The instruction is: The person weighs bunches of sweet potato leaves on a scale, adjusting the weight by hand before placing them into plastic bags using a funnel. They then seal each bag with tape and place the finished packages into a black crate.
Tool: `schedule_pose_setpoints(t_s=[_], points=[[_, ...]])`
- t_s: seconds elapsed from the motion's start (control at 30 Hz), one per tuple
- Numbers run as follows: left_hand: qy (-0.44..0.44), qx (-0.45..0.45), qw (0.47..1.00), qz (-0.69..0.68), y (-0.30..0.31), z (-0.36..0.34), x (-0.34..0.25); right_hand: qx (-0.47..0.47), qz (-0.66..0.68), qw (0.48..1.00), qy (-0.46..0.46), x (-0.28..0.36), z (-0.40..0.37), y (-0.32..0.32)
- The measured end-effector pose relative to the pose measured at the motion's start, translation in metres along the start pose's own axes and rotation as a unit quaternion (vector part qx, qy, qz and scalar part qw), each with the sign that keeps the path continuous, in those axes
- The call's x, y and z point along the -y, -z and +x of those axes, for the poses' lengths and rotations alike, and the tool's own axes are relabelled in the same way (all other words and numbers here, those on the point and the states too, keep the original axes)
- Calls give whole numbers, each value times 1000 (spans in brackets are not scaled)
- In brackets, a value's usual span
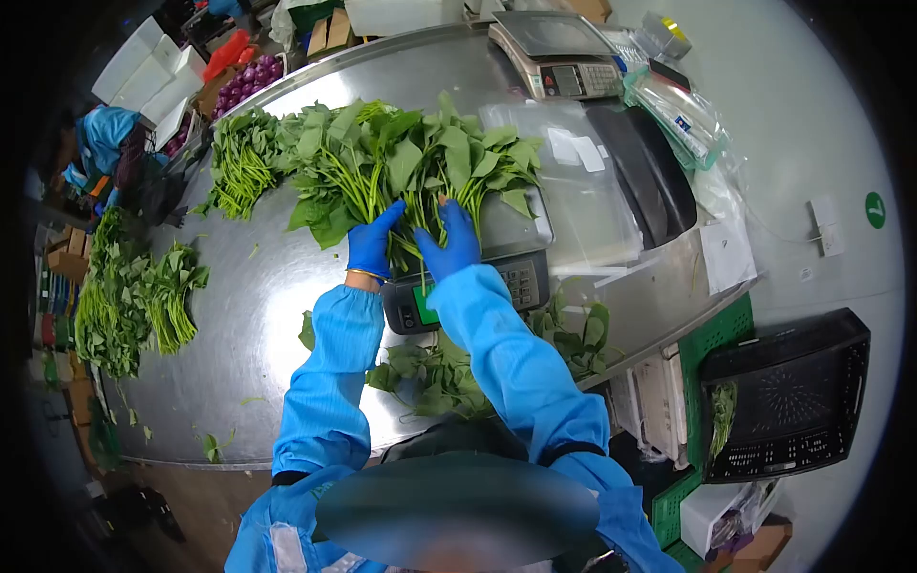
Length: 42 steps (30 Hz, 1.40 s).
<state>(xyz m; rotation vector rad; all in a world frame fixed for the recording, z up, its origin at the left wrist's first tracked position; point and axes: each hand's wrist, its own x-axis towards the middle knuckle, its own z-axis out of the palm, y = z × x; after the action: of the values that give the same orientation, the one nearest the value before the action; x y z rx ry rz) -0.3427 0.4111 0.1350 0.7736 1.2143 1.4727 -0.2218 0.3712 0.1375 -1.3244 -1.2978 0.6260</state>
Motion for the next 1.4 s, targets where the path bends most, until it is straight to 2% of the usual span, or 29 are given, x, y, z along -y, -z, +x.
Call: schedule_pose_setpoints(t_s=[0.03, 0.1, 0.13, 0.17, 0.23, 0.3, 0.37, 0.43, 0.5, 0.63, 0.7, 0.73, 0.77, 0.83, 0.9, 0.97, 1.0, 1.03, 1.1, 1.13, 1.17, 1.23, 1.27, 1.37, 1.4], points=[[2, -1, 1000, 3, 3, -3, -3, 0, 1, 1000, -3, 8, -6, 10], [69, -26, 996, -43, 13, -12, -8, 53, -5, 996, -72, 15, -23, 26], [33, -30, 995, -88, 13, -21, -15, 39, 17, 995, -94, 9, -34, 28], [33, -33, 995, -85, 19, -28, -20, 41, 19, 994, -96, -4, -48, 27], [33, -61, 995, -67, 33, -38, -31, 77, 30, 973, -213, -19, -69, 26], [18, -72, 993, -94, 41, -50, -39, 112, -12, 971, -210, -21, -77, 27], [36, -93, 992, -76, 59, -60, -41, 172, -95, 943, -269, -28, -88, 23], [41, -97, 992, -66, 78, -72, -40, 173, -84, 950, -245, -37, -93, 20], [33, -133, 990, -35, 100, -88, -35, 176, 27, 947, -268, -37, -93, 23], [24, -190, 981, -11, 164, -121, -1, 208, 34, 919, -333, -35, -100, 39], [140, -190, 969, 74, 217, -136, 31, 207, 36, 920, -332, -37, -105, 37], [135, -180, 973, 52, 202, -154, 14, 232, 55, 897, -373, -25, -103, 37], [190, -168, 967, 33, 216, -164, 21, 257, 75, 871, -412, -16, -104, 36], [254, -135, 957, -43, 248, -181, 46, 249, 77, 871, -416, -13, -108, 31], [244, -109, 962, -52, 253, -197, 47, 263, 84, 863, -424, -16, -112, 27], [222, -113, 967, 52, 254, -206, 46, 253, 96, 862, -428, -21, -114, 24], [239, -106, 960, 103, 256, -208, 43, 245, 108, 862, -431, -23, -114, 23], [239, -106, 960, 102, 258, -208, 40, 245, 107, 862, -431, -25, -114, 22], [204, -1, 940, 274, 263, -205, 33, 227, 131, 864, -431, -28, -112, 20], [226, 36, 847, 481, 256, -202, 11, 227, 130, 864, -431, -27, -111, 20], [160, 22, 818, 552, 259, -203, 7, 217, 135, 865, -431, -26, -109, 20], [260, 58, 825, 499, 263, -194, -12, 207, 140, 867, -432, -25, -107, 19], [277, 28, 824, 493, 257, -192, -24, 195, 145, 869, -432, -24, -107, 18], [236, 22, 882, 407, 238, -188, -49, 175, 172, 873, -421, -29, -104, 13], [237, 20, 882, 407, 234, -185, -52, 161, 194, 877, -409, -32, -100, 11]])
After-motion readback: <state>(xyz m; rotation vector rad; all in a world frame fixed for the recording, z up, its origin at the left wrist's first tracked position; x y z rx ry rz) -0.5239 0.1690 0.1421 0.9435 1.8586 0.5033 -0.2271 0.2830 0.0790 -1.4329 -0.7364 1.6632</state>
